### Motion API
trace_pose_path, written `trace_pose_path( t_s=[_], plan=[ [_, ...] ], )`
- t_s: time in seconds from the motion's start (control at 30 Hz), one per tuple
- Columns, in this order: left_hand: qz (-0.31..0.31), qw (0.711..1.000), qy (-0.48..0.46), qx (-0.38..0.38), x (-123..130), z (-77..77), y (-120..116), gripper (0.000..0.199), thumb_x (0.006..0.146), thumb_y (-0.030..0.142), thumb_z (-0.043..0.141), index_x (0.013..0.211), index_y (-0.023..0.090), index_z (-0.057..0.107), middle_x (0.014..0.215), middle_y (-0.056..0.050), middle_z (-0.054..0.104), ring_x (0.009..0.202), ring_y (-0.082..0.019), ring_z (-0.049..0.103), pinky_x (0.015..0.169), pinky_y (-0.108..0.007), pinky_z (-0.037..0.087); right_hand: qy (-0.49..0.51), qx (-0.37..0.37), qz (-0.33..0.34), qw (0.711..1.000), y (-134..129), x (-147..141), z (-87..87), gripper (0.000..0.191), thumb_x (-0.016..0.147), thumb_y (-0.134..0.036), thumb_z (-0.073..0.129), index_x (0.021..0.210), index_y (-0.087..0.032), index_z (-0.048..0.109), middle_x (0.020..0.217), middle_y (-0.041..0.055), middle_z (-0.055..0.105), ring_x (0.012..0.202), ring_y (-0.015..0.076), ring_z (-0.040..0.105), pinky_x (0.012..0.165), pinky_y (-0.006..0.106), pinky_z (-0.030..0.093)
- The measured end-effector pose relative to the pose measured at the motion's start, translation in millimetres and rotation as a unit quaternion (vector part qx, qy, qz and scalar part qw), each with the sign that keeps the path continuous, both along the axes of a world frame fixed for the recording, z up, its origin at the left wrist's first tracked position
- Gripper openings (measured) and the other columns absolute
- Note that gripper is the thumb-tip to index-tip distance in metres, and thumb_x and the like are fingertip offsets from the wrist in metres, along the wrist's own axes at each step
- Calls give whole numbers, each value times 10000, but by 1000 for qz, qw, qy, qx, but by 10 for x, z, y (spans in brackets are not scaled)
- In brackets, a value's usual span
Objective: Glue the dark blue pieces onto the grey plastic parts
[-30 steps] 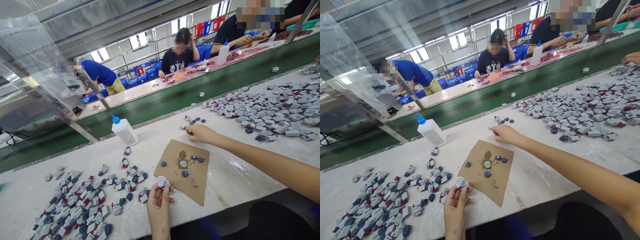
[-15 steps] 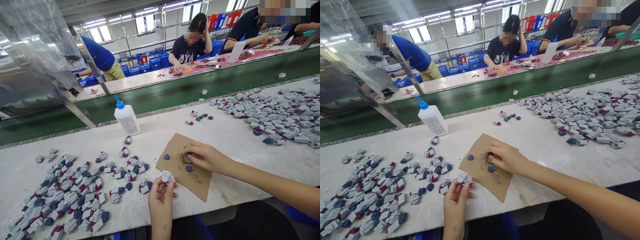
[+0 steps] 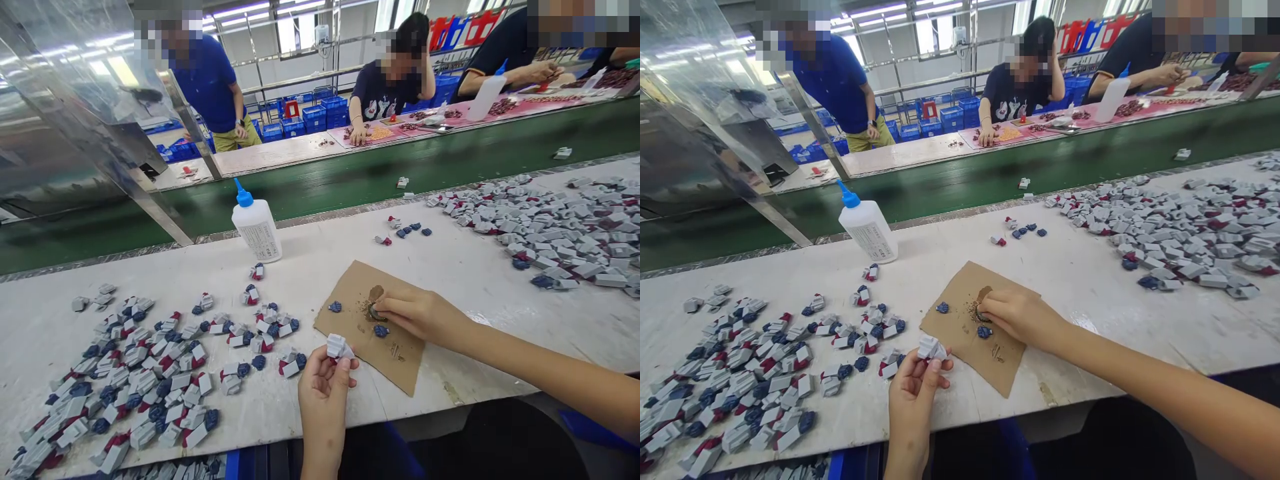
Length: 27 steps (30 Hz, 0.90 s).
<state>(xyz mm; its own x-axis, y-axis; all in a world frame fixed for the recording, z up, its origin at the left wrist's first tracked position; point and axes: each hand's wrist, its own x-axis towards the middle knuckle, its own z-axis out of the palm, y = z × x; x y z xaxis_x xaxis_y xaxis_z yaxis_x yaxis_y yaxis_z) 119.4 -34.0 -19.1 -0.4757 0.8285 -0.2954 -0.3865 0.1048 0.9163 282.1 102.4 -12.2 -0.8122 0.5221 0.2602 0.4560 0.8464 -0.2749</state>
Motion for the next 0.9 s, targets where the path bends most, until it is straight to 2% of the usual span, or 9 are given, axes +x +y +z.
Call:
trace_pose_path(
  t_s=[0.1, 0.23, 0.4, 0.47, 0.5, 0.57, 0.67, 0.73, 0.9],
  plan=[
    [-7, 1000, 5, -1, -2, 0, -3, 253, 662, 330, 665, 816, 135, 619, 796, -88, 683, 666, -132, 614, 501, -175, 443, -29, 82, 35, 996, -17, -30, -28, 299, 903, -219, 318, 827, -190, 606, 737, 49, 612, 663, 151, 564, 538, 255, 410],
    [-15, 1000, 2, -4, -3, -11, -6, 262, 661, 336, 662, 826, 136, 622, 818, -96, 678, 701, -153, 621, 523, -192, 460, -27, 70, 31, 997, -4, -69, -10, 324, 905, -208, 303, 802, -180, 609, 727, 58, 605, 661, 151, 567, 540, 257, 419],
    [19, 999, 26, 20, 15, -28, 9, 239, 616, 297, 694, 802, 154, 646, 861, -70, 643, 765, -155, 584, 560, -205, 485, -5, -43, 10, 999, 32, -74, 63, 287, 878, -226, 343, 845, -196, 627, 809, 70, 635, 722, 170, 592, 599, 284, 464],
    [24, 999, 14, 24, 37, -6, 30, 222, 607, 286, 700, 780, 155, 655, 794, -52, 632, 721, -139, 561, 533, -198, 482, 43, -123, -34, 991, 25, -73, 131, 238, 845, -252, 405, 886, -195, 633, 887, 68, 651, 793, 186, 607, 660, 302, 491],
    [20, 1000, -1, 21, 52, 14, 43, 216, 606, 284, 700, 771, 151, 659, 761, -48, 632, 695, -133, 554, 519, -194, 481, 69, -179, -66, 979, 12, -75, 176, 223, 825, -270, 439, 898, -193, 635, 918, 66, 654, 805, 190, 614, 674, 306, 502],
    [9, 999, -36, 16, 87, 67, 70, 209, 602, 276, 701, 757, 140, 666, 716, -46, 642, 659, -123, 552, 508, -188, 481, 120, -310, -122, 935, -39, -89, 284, 219, 789, -308, 497, 902, -185, 638, 925, 61, 659, 763, 184, 629, 665, 302, 525],
    [-2, 997, -71, 14, 137, 148, 97, 200, 587, 259, 712, 737, 132, 676, 708, -50, 661, 651, -122, 579, 507, -176, 479, 166, -435, -139, 874, -162, -127, 451, 233, 749, -349, 567, 883, -174, 642, 857, 55, 666, 691, 169, 634, 637, 285, 538],
    [-5, 996, -85, 12, 156, 186, 102, 203, 577, 260, 723, 726, 130, 677, 698, -51, 668, 651, -127, 598, 508, -175, 477, 173, -442, -133, 870, -252, -153, 539, 227, 727, -361, 598, 850, -177, 649, 810, 52, 665, 679, 169, 631, 607, 271, 535],
    [-33, 994, -106, 4, 150, 211, 84, 229, 550, 270, 749, 722, 136, 681, 709, -57, 682, 677, -152, 627, 543, -199, 487, 166, -371, -119, 906, -391, -173, 640, 155, 739, -327, 592, 809, -196, 636, 762, 29, 646, 624, 138, 608, 559, 240, 505]
  ],
)
